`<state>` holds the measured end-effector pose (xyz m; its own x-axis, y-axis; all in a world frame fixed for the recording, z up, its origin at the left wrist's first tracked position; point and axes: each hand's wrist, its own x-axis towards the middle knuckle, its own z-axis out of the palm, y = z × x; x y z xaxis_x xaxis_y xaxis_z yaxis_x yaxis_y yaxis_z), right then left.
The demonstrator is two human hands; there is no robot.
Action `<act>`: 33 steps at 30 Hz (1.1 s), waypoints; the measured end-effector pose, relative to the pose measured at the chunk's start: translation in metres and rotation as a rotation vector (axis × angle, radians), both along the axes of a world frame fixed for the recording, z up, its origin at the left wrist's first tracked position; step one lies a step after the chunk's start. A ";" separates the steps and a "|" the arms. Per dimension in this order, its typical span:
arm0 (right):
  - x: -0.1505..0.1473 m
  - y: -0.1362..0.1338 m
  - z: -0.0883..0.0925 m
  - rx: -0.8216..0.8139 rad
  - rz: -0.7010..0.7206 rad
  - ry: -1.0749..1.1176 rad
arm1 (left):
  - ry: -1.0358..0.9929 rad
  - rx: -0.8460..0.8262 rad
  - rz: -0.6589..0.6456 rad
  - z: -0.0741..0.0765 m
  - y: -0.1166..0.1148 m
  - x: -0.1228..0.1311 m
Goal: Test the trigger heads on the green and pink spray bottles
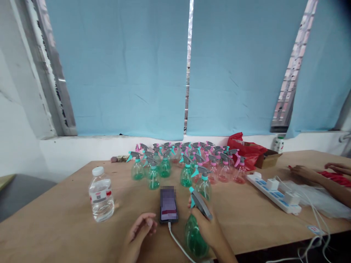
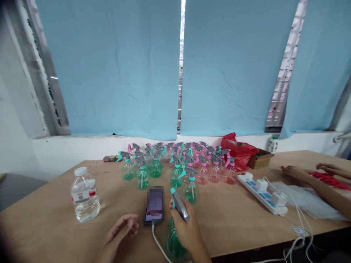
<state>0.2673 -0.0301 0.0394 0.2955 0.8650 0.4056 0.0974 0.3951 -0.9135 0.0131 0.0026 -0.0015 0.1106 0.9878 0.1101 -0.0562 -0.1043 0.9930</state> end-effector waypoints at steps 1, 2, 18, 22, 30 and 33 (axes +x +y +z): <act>0.000 -0.001 0.001 0.000 0.019 -0.009 | 0.004 -0.001 -0.003 0.001 -0.001 0.000; 0.000 -0.002 0.002 0.001 0.032 -0.015 | 0.007 0.002 -0.004 0.002 -0.001 0.001; -0.002 -0.001 0.004 0.026 0.016 -0.005 | 0.046 0.006 -0.058 -0.005 0.002 -0.002; -0.002 -0.003 0.005 -0.007 0.075 0.001 | 0.113 0.048 -0.056 0.005 -0.004 -0.001; -0.006 -0.002 0.002 -0.003 -0.004 -0.022 | 0.209 0.117 -0.066 0.009 -0.005 -0.002; -0.006 0.000 0.000 -0.021 0.012 -0.029 | 0.197 0.120 -0.083 0.007 -0.004 -0.002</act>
<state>0.2611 -0.0303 0.0395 0.2732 0.8766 0.3961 0.1196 0.3776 -0.9182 0.0106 -0.0017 0.0050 0.2222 0.9555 0.1939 0.1240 -0.2249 0.9665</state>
